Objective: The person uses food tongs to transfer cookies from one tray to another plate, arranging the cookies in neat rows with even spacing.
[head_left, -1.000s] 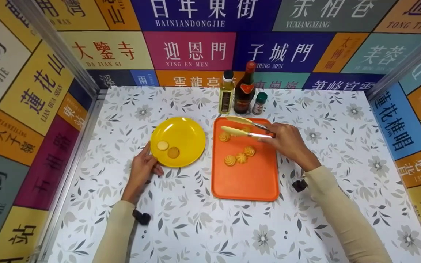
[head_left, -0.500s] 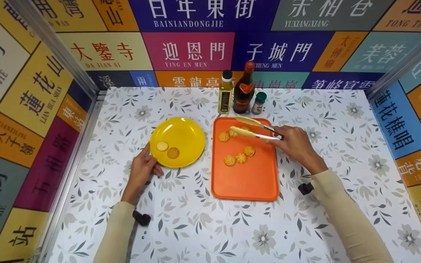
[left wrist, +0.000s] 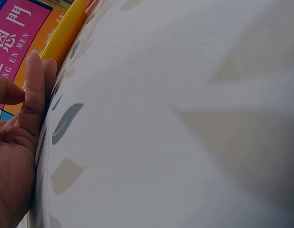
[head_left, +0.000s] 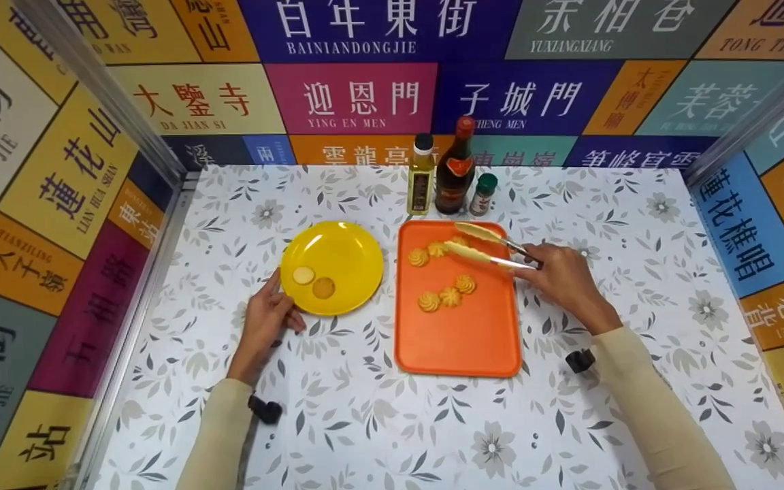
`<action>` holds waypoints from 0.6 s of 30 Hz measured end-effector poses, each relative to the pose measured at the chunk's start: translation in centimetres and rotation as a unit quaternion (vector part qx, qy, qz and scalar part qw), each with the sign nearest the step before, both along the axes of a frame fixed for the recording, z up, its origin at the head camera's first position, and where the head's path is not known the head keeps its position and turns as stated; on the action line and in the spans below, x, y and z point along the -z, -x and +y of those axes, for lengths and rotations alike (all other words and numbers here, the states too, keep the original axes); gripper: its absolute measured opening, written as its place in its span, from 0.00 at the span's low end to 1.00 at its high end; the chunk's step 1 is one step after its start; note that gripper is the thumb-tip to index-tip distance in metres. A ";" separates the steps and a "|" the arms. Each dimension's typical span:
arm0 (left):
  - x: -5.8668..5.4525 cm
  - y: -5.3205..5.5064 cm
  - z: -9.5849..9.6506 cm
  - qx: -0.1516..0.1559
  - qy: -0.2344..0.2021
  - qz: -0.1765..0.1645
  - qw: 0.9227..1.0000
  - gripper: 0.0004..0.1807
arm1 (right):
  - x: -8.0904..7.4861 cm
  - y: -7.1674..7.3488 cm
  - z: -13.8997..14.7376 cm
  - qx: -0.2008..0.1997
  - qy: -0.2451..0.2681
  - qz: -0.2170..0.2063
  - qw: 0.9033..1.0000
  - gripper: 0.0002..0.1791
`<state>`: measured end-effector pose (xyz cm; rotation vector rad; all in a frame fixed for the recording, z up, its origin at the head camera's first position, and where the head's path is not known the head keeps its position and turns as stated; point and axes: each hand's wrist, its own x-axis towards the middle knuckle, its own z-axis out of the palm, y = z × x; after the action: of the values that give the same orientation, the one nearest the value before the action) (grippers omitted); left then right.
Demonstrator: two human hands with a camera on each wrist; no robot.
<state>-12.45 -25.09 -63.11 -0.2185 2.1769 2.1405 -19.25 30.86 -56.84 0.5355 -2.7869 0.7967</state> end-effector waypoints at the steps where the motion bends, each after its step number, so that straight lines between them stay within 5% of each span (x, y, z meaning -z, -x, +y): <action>1: 0.0 0.0 0.0 0.000 -0.002 -0.001 1.000 0.40 | 0.0 -0.1 0.1 0.001 0.000 0.000 1.000 0.25; 18: 0.0 0.0 0.0 0.001 0.014 -0.001 1.000 0.40 | 0.5 -0.1 0.7 0.004 -0.019 -0.033 0.999 0.33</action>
<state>-12.42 -25.06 -63.09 -0.2186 2.2058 2.1096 -19.11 31.59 -57.31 0.5144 -2.8677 0.7742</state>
